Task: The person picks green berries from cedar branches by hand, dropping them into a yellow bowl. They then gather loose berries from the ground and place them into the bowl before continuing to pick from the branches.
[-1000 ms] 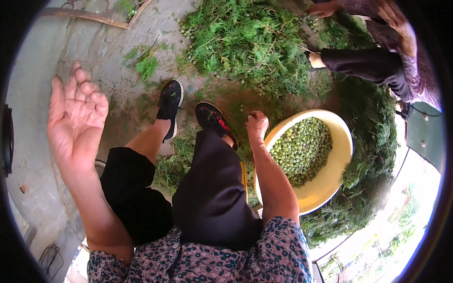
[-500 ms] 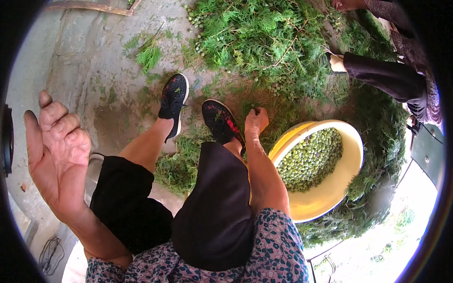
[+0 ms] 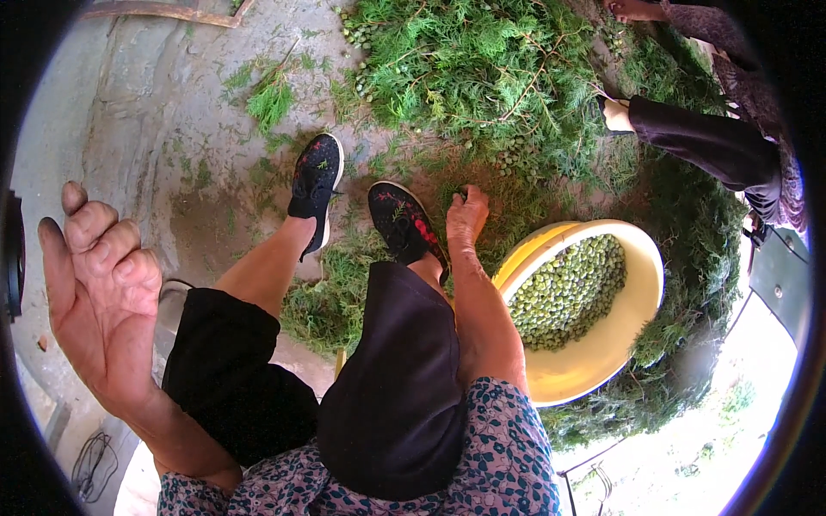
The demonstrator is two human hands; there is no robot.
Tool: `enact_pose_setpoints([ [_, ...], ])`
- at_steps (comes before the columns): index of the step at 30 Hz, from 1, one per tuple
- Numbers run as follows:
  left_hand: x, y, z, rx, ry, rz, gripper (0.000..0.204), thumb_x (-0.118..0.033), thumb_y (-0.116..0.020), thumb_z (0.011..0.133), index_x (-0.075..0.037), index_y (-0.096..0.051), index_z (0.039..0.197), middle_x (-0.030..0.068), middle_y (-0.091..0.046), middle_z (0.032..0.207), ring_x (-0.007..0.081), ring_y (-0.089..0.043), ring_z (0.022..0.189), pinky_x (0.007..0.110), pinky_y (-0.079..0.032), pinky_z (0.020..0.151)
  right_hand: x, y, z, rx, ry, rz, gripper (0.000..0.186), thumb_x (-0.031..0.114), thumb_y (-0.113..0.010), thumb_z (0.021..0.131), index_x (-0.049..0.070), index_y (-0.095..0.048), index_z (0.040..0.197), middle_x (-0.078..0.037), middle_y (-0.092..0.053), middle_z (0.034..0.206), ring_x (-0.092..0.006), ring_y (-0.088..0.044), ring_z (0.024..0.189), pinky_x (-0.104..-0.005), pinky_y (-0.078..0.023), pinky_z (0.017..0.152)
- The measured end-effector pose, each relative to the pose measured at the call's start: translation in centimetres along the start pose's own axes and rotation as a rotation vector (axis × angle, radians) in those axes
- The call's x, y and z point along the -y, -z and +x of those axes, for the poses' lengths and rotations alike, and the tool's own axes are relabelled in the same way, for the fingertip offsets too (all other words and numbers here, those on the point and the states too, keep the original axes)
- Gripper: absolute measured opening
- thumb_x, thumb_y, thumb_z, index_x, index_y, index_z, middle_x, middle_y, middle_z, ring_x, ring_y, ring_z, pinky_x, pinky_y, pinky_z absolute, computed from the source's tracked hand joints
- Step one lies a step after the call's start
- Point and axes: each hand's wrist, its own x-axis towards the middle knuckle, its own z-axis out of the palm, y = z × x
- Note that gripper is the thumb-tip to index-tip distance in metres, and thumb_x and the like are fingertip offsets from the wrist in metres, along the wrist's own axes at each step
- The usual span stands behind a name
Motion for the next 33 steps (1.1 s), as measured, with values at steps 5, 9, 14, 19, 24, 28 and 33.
enact_pose_setpoints([
  [5, 0.0, 0.0, -0.3, -0.01, -0.017, 0.008, 0.036, -0.026, -0.032, 0.098, 0.0, -0.039, 0.122, 0.0044, -0.046, 0.093, 0.0168, -0.044, 0.082, 0.032, -0.039, 0.075, -1.0, 0.0, -2.9, -0.064, -0.151, 0.113, 0.022, 0.012, -0.06, 0.078, 0.0, -0.061, 0.096, -0.021, -0.059, 0.092, -0.0359, -0.058, 0.084, -0.0427, -0.046, 0.073],
  [9, 0.2, -0.1, -0.3, -0.006, -0.011, -0.016, 0.035, -0.026, -0.032, 0.098, 0.0, -0.039, 0.122, 0.0042, -0.046, 0.092, 0.0164, -0.043, 0.081, 0.032, -0.038, 0.074, -2.8, -0.2, -1.4, -0.19, -0.207, 0.117, 0.023, 0.013, -0.06, 0.077, -0.003, -0.062, 0.095, -0.014, -0.063, 0.075, -0.0207, -0.058, 0.058, -0.0333, -0.046, 0.058],
  [14, 0.4, -0.3, -0.1, -0.019, 0.002, -0.024, 0.035, -0.025, -0.033, 0.098, -0.001, -0.039, 0.122, 0.0043, -0.046, 0.092, 0.0163, -0.043, 0.081, 0.032, -0.038, 0.074, -3.3, -0.6, -1.6, 0.2, -0.332, 0.166, 0.021, 0.009, -0.062, 0.077, -0.001, -0.063, 0.095, -0.01, -0.062, 0.071, -0.0163, -0.055, 0.05, -0.0306, -0.042, 0.047],
  [19, 0.3, -0.6, -0.2, -0.021, 0.001, 0.013, 0.033, -0.025, -0.033, 0.098, -0.002, -0.039, 0.12, 0.0052, -0.046, 0.092, 0.0162, -0.043, 0.08, 0.032, -0.037, 0.074, 1.2, 2.7, -2.5, 0.416, -0.617, 0.642, 0.013, 0.005, -0.062, 0.078, 0.0, -0.063, 0.089, -0.005, -0.061, 0.071, -0.013, -0.053, 0.049, -0.0256, -0.04, 0.041],
  [24, 0.4, -0.7, -0.2, -0.03, 0.011, 0.019, 0.031, -0.025, -0.032, 0.098, -0.003, -0.039, 0.119, 0.0055, -0.046, 0.092, 0.0163, -0.043, 0.08, 0.032, -0.038, 0.073, 0.8, 2.5, 0.1, 0.005, -0.452, 0.574, 0.012, 0.003, -0.06, 0.078, -0.003, -0.06, 0.088, -0.009, -0.061, 0.073, -0.0162, -0.054, 0.054, -0.0299, -0.043, 0.047],
  [28, 1.0, -1.2, 0.1, -0.033, 0.022, 0.021, 0.031, -0.025, -0.032, 0.098, -0.003, -0.039, 0.119, 0.0056, -0.047, 0.092, 0.0163, -0.044, 0.079, 0.033, -0.039, 0.073, -0.3, 0.6, 1.2, -0.045, -0.166, 0.139, 0.02, 0.004, -0.061, 0.076, -0.002, -0.058, 0.095, -0.015, -0.061, 0.082, -0.0272, -0.057, 0.069, -0.0362, -0.046, 0.063],
  [33, 0.8, -0.7, 0.0, -0.046, 0.017, 0.023, 0.03, -0.025, -0.033, 0.098, -0.004, -0.039, 0.118, 0.0054, -0.047, 0.092, 0.0159, -0.044, 0.079, 0.032, -0.039, 0.073, -1.2, 0.2, -0.6, -0.032, 0.039, 0.006, 0.026, 0.005, -0.062, 0.075, 0.0, -0.057, 0.1, -0.017, -0.061, 0.085, -0.0312, -0.058, 0.075, -0.0394, -0.046, 0.069],
])
